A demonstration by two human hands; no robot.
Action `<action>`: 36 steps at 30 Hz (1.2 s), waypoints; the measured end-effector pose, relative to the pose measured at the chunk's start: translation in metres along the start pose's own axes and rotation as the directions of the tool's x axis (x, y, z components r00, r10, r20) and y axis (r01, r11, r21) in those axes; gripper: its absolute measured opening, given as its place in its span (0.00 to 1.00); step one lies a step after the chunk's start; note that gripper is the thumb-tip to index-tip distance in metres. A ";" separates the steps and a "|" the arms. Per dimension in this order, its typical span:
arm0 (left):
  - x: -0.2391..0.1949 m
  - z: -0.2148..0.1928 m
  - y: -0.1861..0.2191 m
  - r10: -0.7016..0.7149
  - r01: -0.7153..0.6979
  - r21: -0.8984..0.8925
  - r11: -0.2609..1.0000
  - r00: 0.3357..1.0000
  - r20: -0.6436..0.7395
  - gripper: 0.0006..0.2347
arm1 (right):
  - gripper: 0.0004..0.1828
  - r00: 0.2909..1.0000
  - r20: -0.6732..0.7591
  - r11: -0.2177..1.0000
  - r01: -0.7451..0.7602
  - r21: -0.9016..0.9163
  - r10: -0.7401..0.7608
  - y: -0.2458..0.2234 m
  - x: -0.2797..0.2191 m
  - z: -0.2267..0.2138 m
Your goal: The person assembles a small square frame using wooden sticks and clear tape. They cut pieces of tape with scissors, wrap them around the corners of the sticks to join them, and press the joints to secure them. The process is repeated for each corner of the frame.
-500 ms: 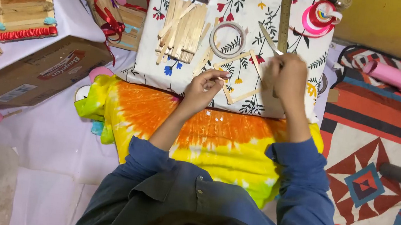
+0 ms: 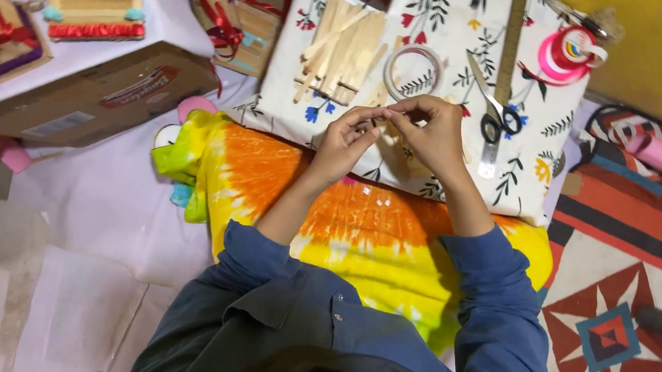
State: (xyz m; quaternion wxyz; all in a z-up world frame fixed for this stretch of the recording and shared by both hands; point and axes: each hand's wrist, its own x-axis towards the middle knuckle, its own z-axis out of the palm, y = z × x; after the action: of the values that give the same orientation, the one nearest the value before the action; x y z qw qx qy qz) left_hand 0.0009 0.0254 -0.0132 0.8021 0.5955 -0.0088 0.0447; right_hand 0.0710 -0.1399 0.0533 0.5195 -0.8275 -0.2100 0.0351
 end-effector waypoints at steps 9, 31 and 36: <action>0.002 -0.020 -0.007 0.028 -0.020 0.093 0.995 0.996 -0.083 0.20 | 0.03 0.995 0.055 0.994 0.086 -0.062 -0.082 0.021 0.031 0.036; 0.003 -0.062 0.004 -0.055 0.164 0.214 0.963 0.897 -0.439 0.12 | 0.12 0.706 0.336 0.529 0.698 -0.483 -0.624 0.011 0.072 0.076; 0.009 -0.066 -0.017 -0.110 0.161 0.088 0.983 0.903 -0.416 0.14 | 0.03 0.660 0.250 0.514 0.725 -0.459 -0.708 0.006 0.065 0.076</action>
State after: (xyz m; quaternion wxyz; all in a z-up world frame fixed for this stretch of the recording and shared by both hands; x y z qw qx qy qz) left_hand 0.0087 0.0844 -0.0476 0.7499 0.6192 0.2035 0.1131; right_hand 0.1111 -0.0528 0.0238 0.2388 -0.7736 -0.5411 -0.2274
